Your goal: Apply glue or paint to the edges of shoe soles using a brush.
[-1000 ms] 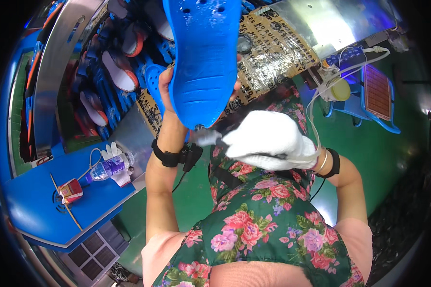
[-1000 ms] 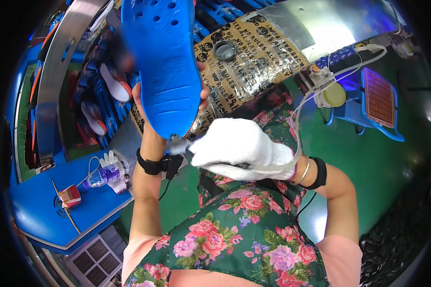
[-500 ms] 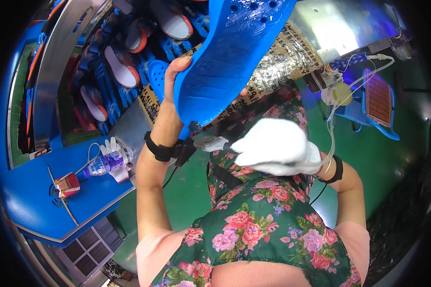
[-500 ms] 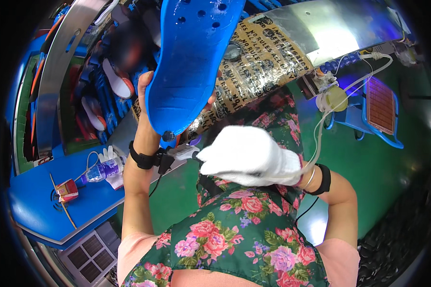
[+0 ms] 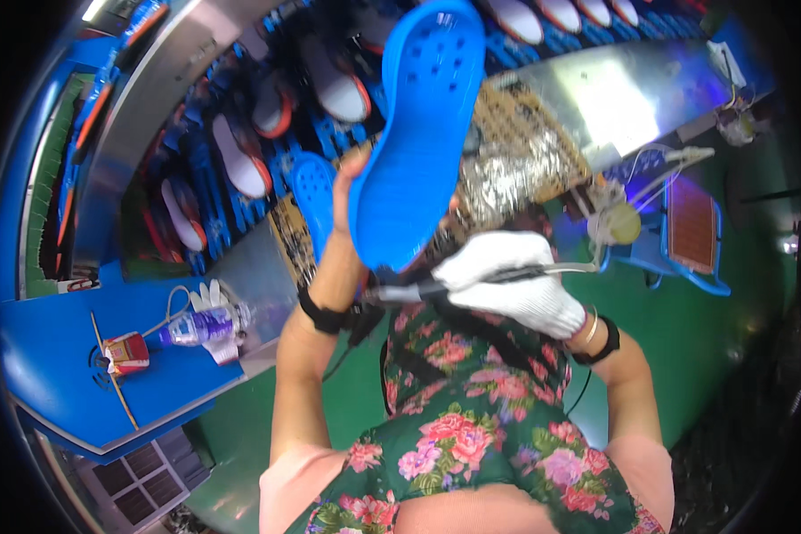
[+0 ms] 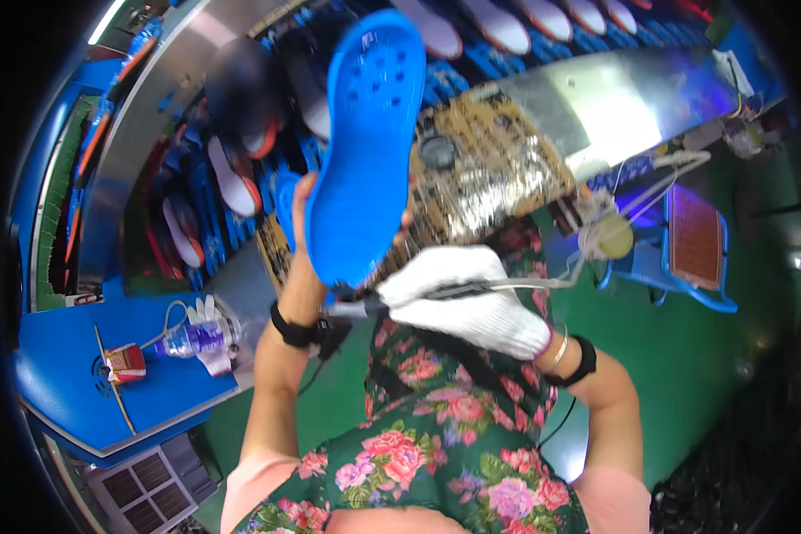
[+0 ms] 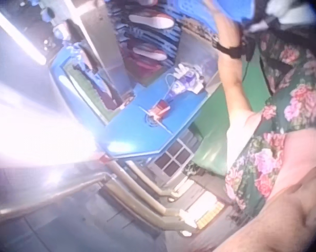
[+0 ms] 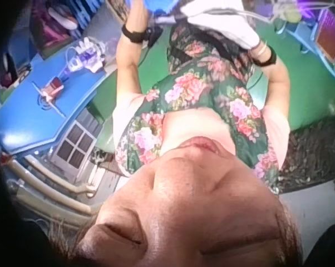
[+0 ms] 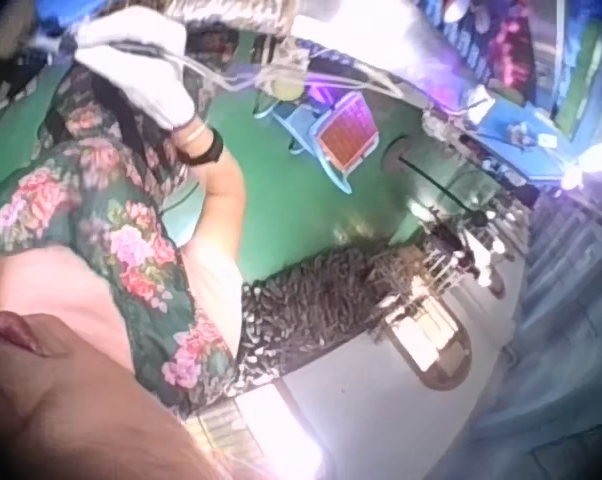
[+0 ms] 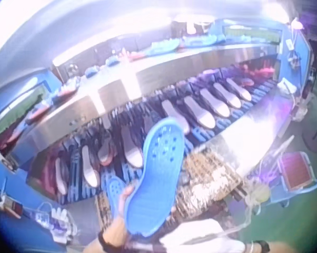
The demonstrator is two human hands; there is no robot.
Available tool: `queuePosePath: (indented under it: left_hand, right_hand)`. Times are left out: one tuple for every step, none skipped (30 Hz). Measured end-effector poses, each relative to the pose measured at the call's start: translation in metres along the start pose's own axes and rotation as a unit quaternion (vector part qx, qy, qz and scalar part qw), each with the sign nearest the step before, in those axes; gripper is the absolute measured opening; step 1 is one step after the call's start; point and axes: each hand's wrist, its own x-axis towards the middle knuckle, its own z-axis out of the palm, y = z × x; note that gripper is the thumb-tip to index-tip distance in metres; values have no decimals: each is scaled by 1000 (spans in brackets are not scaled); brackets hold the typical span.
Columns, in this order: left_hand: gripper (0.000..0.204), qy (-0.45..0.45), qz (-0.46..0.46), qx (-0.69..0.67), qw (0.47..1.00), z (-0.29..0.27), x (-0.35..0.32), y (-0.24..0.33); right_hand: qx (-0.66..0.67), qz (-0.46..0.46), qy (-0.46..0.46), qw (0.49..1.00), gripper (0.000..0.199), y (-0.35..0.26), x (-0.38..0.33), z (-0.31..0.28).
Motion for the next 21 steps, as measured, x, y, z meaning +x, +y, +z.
queuePosePath:
  left_hand:
    - [92, 24, 12, 7, 1000, 0, -1, -3]
    - [85, 48, 20, 10, 999, 2, -1, -10]
    - [84, 114, 47, 11, 992, 8, -5, -18]
    - [82, 179, 73, 11, 981, 13, -7, -26]
    - [80, 112, 56, 22, 992, 14, -8, -34]
    - [80, 91, 50, 47, 994, 10, -8, -39]
    - [81, 94, 48, 40, 994, 9, -5, -43]
    - [82, 101, 46, 34, 993, 10, -6, -46]
    - [82, 93, 50, 44, 994, 11, -7, -49]
    - [82, 107, 50, 29, 993, 12, -6, -50]
    - [83, 124, 54, 17, 991, 12, -7, -49]
    - [83, 116, 62, 29, 991, 7, -13, -47]
    - [86, 92, 74, -35, 992, 2, -21, -42]
    - [89, 67, 80, -104, 989, 14, -17, -36]
    - [94, 159, 106, 99, 976, 27, -14, -34]
    - [94, 153, 111, 107, 976, 41, -15, -29]
    - [96, 83, 135, 128, 979, 54, -23, -21]
    - [100, 14, 156, 149, 976, 68, -31, -14]
    - [114, -29, 143, 151, 978, 84, -30, -4]
    - [120, -76, 148, 160, 973, 104, -29, 7]
    - [125, -127, 148, 165, 967, 121, -23, 20]
  right_hand:
    - [-8, 44, 33, 998, 17, -8, 0, -5]
    - [-42, -54, 51, 996, 18, 1, 2, -18]
    - [-115, -86, 72, 987, 17, -5, 11, -26]
    - [-186, -119, 97, 970, 16, -10, 22, -35]
    - [-236, -138, 86, 958, 16, -15, 33, -47]
    - [-280, -176, 111, 937, 16, -19, 40, -52]
    - [-326, -220, 133, 910, 17, -23, 47, -56]
    - [-367, -262, 154, 879, 18, -27, 55, -56]
    - [-402, -298, 159, 851, 20, -30, 60, -54]
    - [-436, -334, 164, 819, 21, -33, 62, -51]
    - [-450, -331, 143, 817, 23, -32, 60, -45]
    - [-425, -315, 136, 838, 20, -29, 57, -34]
    - [-351, -293, 97, 884, 19, -27, 51, -30]
    - [-279, -263, 58, 922, 18, -25, 45, -30]
    - [-199, -190, 57, 960, 18, -29, 36, -33]
    - [-116, -113, 55, 985, 17, -35, 25, -36]
    - [-39, -119, 98, 987, 15, -34, 22, -41]
    - [93, -70, 130, 985, 16, -40, 14, -47]
    - [164, -95, 166, 968, 17, -43, 10, -52]
    - [235, -119, 199, 944, 17, -45, 9, -57]
    - [230, -125, 195, 945, 17, -45, 7, -63]
